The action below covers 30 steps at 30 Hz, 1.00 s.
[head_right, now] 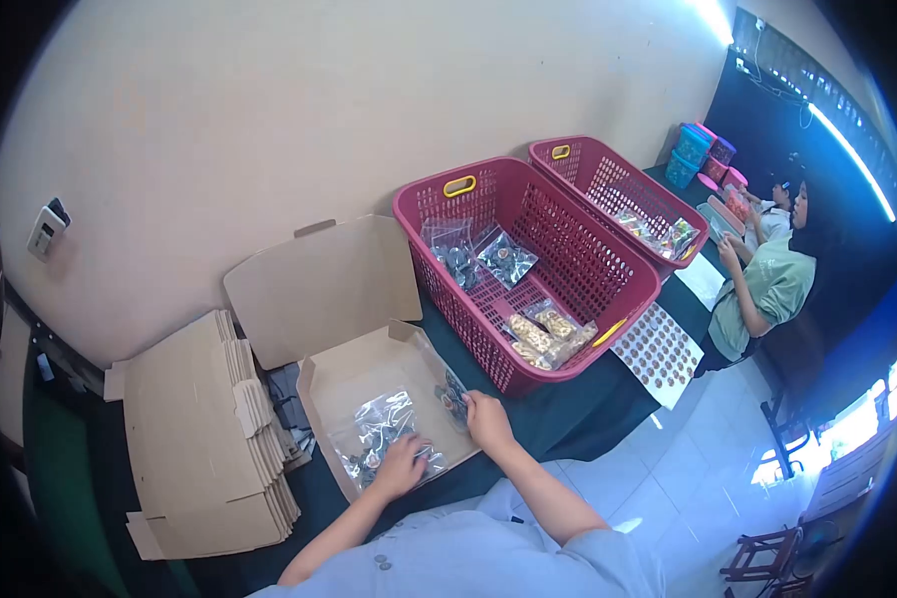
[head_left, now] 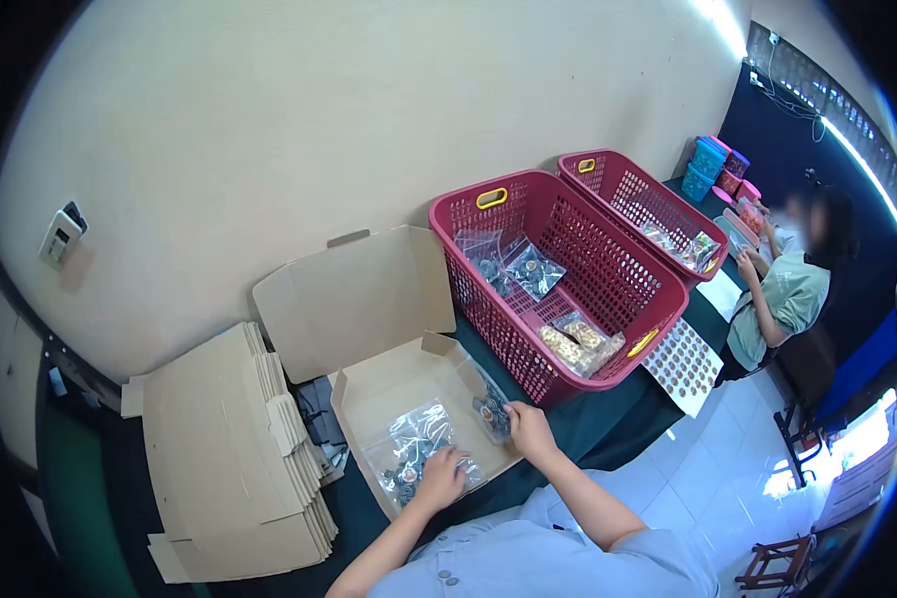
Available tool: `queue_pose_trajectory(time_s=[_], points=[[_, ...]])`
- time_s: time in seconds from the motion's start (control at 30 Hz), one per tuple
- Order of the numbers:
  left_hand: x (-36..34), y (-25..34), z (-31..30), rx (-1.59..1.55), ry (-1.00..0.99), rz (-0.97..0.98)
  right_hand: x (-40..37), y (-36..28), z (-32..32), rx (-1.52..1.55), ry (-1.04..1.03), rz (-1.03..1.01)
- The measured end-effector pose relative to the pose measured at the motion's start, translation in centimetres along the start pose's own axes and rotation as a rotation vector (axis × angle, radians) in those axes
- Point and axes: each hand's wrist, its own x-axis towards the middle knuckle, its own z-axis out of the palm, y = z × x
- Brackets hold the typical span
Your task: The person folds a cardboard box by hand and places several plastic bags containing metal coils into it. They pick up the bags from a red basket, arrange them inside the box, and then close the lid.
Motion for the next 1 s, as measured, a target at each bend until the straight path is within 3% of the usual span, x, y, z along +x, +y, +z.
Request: queue_pose_trajectory(time_s=[0.13, 0.2, 0.37, 0.5, 0.6, 0.67, 0.7, 0.8, 0.83, 0.87, 0.93, 1.0], points=[[1.9, -1.2, 3.0, 0.261, -0.113, 0.17, -1.1, 3.0, 2.6, -0.183, -0.069, 0.009], [2.1, -1.7, 3.5, 0.477, -0.271, 0.131, -1.6, 4.6, 4.1, -0.229, -0.113, 0.046], [2.2, 0.5, 1.7, 0.645, -0.318, 0.145, -2.1, 5.9, 5.1, -0.101, -0.113, 0.065], [0.8, 0.7, 0.2, 0.512, -0.202, 0.151, -2.3, 8.1, 6.3, -0.04, -0.214, 0.01], [0.0, 1.0, -0.7, 0.48, -0.244, 0.111, -2.6, 7.6, 6.9, -0.069, -0.203, 0.007], [-0.4, 0.3, -0.3, 0.391, -0.219, 0.103, -2.8, 4.7, 5.7, -0.247, -0.225, -0.088], [-0.4, 0.5, -0.5, 0.355, -0.232, 0.065, -2.6, 6.2, 6.9, -0.308, -0.17, -0.281], [-0.4, -0.1, -0.2, 0.348, -0.149, -0.055, -2.6, 6.8, 8.6, -0.569, -0.24, -0.377], [-0.3, -0.4, 0.0, 0.308, -0.108, -0.121, -2.8, 7.1, 8.9, -0.49, -0.417, -0.253], [-0.5, -0.6, 0.2, 0.303, -0.107, -0.132, -2.9, 7.4, 9.2, -0.492, -0.429, -0.255], [-0.9, -0.7, 0.1, 0.276, -0.064, -0.271, -3.0, 7.0, 9.4, -0.495, -0.683, 0.002], [-1.2, -1.4, 0.3, 0.272, -0.095, -0.3, -2.1, 6.7, 9.2, -0.49, -0.698, 0.011]])
